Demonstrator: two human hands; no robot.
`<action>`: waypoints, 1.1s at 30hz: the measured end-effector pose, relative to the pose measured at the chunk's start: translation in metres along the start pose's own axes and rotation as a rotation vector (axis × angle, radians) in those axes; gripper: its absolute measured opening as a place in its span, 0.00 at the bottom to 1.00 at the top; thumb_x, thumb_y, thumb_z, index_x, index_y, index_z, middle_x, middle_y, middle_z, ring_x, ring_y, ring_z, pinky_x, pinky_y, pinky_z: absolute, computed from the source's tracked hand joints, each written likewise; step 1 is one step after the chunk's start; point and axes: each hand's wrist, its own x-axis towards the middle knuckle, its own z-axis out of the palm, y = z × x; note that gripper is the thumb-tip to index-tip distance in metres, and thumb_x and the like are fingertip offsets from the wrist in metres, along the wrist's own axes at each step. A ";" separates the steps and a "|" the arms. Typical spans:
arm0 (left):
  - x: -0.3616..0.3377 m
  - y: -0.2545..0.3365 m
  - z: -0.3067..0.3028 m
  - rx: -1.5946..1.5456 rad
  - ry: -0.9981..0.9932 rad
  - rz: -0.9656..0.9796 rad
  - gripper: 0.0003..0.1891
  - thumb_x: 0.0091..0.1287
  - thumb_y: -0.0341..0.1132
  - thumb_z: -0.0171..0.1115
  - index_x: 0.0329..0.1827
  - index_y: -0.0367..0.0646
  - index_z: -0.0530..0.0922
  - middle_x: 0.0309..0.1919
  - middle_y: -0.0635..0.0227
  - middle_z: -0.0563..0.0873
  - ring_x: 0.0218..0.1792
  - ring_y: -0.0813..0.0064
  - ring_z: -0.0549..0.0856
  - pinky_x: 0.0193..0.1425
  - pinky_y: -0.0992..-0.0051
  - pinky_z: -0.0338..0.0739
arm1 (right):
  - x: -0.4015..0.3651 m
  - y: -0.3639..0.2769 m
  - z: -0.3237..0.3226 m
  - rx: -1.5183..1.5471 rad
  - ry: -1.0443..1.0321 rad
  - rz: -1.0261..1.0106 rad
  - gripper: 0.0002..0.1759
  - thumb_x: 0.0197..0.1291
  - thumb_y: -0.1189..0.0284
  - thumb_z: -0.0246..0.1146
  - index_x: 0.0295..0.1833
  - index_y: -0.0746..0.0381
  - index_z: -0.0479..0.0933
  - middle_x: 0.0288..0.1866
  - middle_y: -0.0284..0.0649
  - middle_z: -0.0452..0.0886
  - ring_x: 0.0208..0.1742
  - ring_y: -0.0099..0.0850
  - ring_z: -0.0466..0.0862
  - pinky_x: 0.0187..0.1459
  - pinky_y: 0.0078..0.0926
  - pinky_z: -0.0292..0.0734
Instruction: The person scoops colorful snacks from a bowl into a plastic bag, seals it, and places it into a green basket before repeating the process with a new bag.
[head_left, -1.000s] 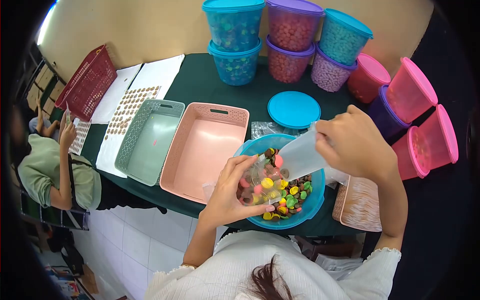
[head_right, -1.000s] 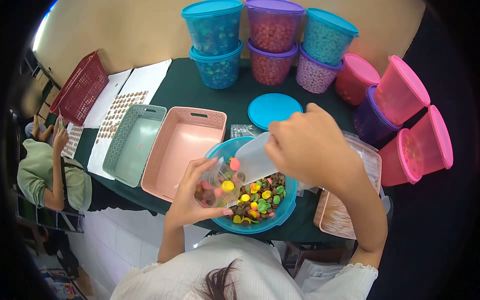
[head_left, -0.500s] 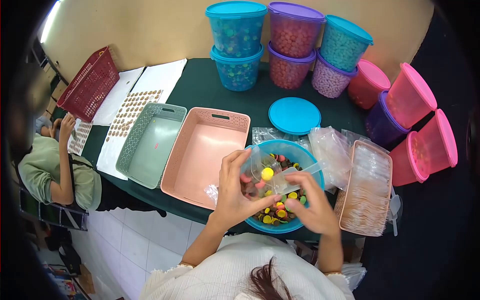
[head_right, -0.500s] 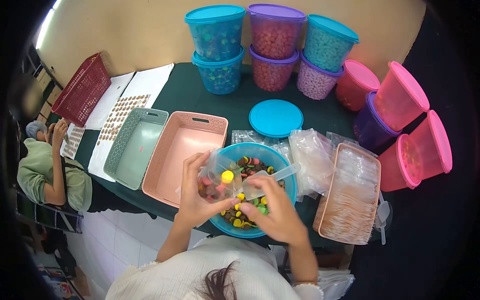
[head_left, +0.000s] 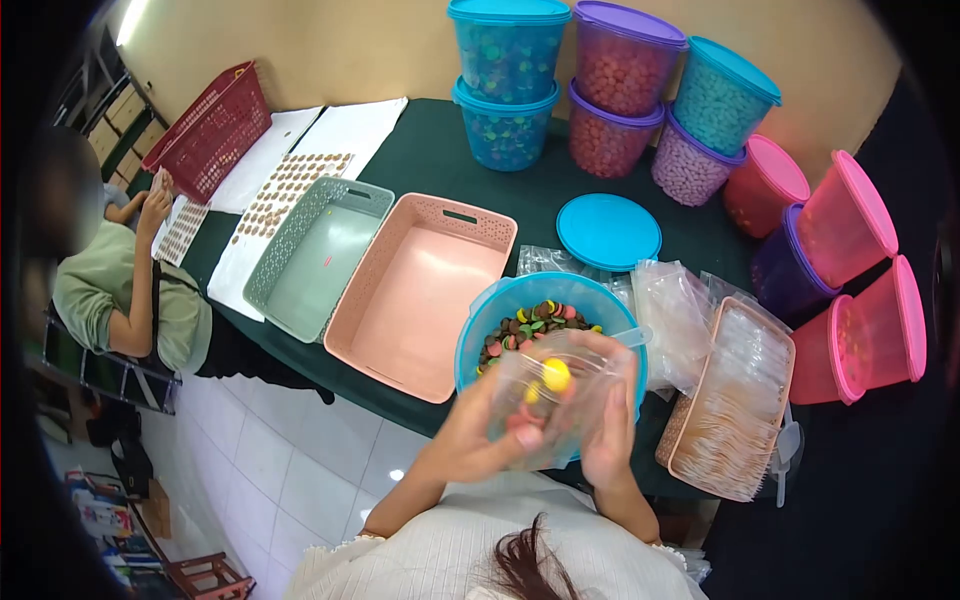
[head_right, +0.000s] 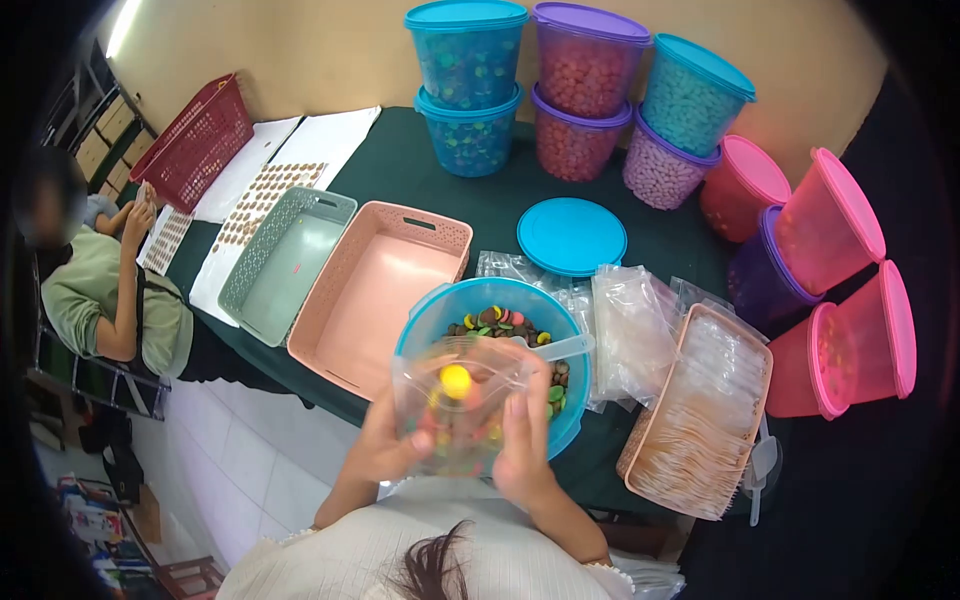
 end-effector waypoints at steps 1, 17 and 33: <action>0.001 -0.002 0.010 0.072 0.050 0.130 0.31 0.60 0.45 0.55 0.60 0.33 0.60 0.51 0.58 0.68 0.50 0.67 0.72 0.55 0.71 0.65 | -0.005 0.002 -0.001 0.034 -0.085 0.052 0.32 0.64 0.54 0.41 0.63 0.67 0.47 0.58 0.45 0.60 0.59 0.33 0.64 0.62 0.33 0.52; -0.040 -0.004 0.017 0.133 0.589 0.148 0.08 0.60 0.28 0.52 0.36 0.32 0.78 0.27 0.66 0.81 0.25 0.82 0.76 0.29 0.81 0.70 | -0.016 0.003 0.001 -0.437 -0.259 -0.030 0.11 0.61 0.73 0.50 0.39 0.69 0.74 0.26 0.39 0.74 0.26 0.24 0.73 0.30 0.20 0.68; -0.193 0.051 -0.054 0.138 0.909 0.220 0.03 0.51 0.25 0.63 0.28 0.36 0.79 0.27 0.64 0.79 0.29 0.78 0.77 0.30 0.81 0.70 | -0.086 0.051 0.152 -0.045 -0.677 0.049 0.03 0.50 0.80 0.62 0.32 0.66 0.77 0.30 0.39 0.76 0.30 0.23 0.75 0.32 0.18 0.69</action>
